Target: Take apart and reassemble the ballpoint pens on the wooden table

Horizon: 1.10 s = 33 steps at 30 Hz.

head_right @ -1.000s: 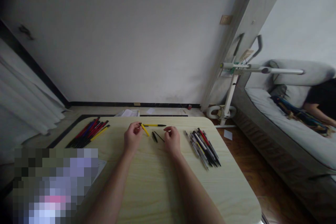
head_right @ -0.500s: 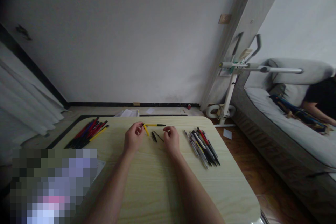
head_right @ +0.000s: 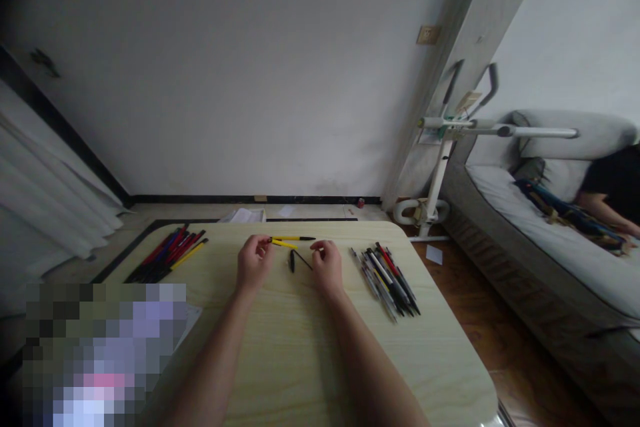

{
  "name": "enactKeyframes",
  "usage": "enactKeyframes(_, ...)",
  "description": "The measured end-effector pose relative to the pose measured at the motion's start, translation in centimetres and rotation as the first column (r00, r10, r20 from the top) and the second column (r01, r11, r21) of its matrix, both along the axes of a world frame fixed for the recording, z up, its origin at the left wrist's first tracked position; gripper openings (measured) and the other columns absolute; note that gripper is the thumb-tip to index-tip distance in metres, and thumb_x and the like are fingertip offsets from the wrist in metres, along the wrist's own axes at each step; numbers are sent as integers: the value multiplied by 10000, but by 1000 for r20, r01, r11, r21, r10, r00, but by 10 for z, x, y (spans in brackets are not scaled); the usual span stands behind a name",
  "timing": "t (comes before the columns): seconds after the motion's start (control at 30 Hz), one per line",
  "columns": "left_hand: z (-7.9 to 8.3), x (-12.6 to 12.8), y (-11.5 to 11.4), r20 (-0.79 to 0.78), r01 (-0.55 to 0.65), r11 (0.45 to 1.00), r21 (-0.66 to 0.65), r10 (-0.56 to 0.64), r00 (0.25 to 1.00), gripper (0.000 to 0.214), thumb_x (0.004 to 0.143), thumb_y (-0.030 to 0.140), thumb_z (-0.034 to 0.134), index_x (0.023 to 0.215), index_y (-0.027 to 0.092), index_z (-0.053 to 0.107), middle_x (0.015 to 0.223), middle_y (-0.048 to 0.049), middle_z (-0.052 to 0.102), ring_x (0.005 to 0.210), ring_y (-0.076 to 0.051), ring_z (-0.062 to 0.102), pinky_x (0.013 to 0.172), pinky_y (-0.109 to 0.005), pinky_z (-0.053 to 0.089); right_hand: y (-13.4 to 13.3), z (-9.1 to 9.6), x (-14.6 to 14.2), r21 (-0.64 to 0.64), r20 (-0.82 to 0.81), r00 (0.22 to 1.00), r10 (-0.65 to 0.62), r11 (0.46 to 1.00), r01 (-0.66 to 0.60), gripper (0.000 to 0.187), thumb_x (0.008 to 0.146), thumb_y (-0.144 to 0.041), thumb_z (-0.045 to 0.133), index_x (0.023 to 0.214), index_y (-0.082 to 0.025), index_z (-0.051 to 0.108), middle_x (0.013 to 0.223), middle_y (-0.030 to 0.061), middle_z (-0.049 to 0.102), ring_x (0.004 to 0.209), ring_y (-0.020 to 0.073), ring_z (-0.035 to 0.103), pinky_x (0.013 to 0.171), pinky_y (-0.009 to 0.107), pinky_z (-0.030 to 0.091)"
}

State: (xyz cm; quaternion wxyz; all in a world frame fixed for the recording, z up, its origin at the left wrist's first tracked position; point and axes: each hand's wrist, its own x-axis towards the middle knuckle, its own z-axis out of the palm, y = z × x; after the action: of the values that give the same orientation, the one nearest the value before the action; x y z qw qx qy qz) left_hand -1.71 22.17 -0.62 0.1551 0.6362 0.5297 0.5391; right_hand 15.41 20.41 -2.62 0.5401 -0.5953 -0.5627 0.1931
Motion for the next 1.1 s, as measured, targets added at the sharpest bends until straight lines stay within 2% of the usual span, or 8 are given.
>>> enactKeyframes(0.1, -3, -2, 1, 76, 8, 998, -58, -4, 997, 137, 694, 249, 514, 810, 185, 549, 712, -13, 586, 623, -125, 544, 553, -214, 434, 0, 1, 0, 0, -3, 1000, 6, 1000, -6, 195, 666, -147, 384, 725, -166, 568, 724, 27, 547, 587, 134, 471, 566, 248, 374)
enactKeyframes(0.2, -8, -2, 5, 270, 59, 993, -106, -28, 963, 146, 686, 251, 516, 806, 171, 533, 740, -28, 607, 668, -141, 582, 590, -236, 456, 0, 1, -1, -4, -7, 1000, 7, 1000, -7, 195, 662, -147, 385, 720, -165, 570, 720, 30, 552, 585, 136, 470, 560, 247, 373)
enactKeyframes(0.33, -10, -4, 10, 551, 152, 979, -138, -51, 833, 148, 675, 248, 510, 783, 152, 480, 777, -54, 624, 679, -167, 619, 579, -260, 470, 0, 1, 0, -5, -13, 1000, 8, 1000, -8, 197, 663, -151, 386, 725, -166, 572, 727, 30, 556, 586, 136, 473, 567, 249, 377)
enactKeyframes(0.47, -9, -7, 14, 692, 172, 968, -180, 0, 722, 179, 670, 264, 503, 800, 155, 448, 735, -49, 641, 636, -174, 630, 566, -280, 476, 0, 1, 0, -8, -7, 1000, 9, 1000, -9, 201, 655, -148, 386, 725, -167, 574, 709, 25, 557, 584, 137, 473, 568, 249, 375)
enactKeyframes(0.53, -9, -9, 14, 698, 147, 968, -203, 37, 715, 204, 663, 283, 513, 808, 150, 457, 718, -48, 643, 615, -166, 627, 549, -269, 474, -1, 1, 0, -13, -7, 1000, 10, 1000, -10, 200, 657, -152, 386, 724, -166, 574, 701, 26, 558, 587, 140, 474, 567, 250, 373)
enactKeyframes(0.7, -9, -7, 15, 588, 49, 983, -179, 67, 806, 243, 641, 318, 579, 786, 140, 501, 695, -34, 617, 574, -131, 597, 491, -210, 446, -1, 0, 0, -11, -3, 1000, 16, 1000, -16, 197, 659, -149, 383, 722, -168, 569, 700, 26, 557, 595, 142, 476, 577, 252, 373)
enactKeyframes(0.87, -12, -4, 16, 517, 51, 986, -156, 38, 855, 271, 664, 351, 583, 818, 134, 532, 753, -59, 618, 639, -140, 602, 533, -217, 464, 0, 0, 0, -13, 7, 1000, 12, 1000, -12, 202, 649, -145, 380, 715, -169, 569, 698, 27, 558, 599, 144, 477, 578, 252, 375)
enactKeyframes(1.1, -14, -4, 17, 472, 30, 990, -141, 41, 880, 286, 667, 357, 586, 834, 126, 572, 779, -74, 632, 696, -158, 602, 614, -250, 478, -2, 4, 0, -14, 14, 1000, 12, 1000, -11, 203, 643, -149, 381, 707, -167, 573, 678, 27, 556, 596, 146, 476, 569, 250, 371)
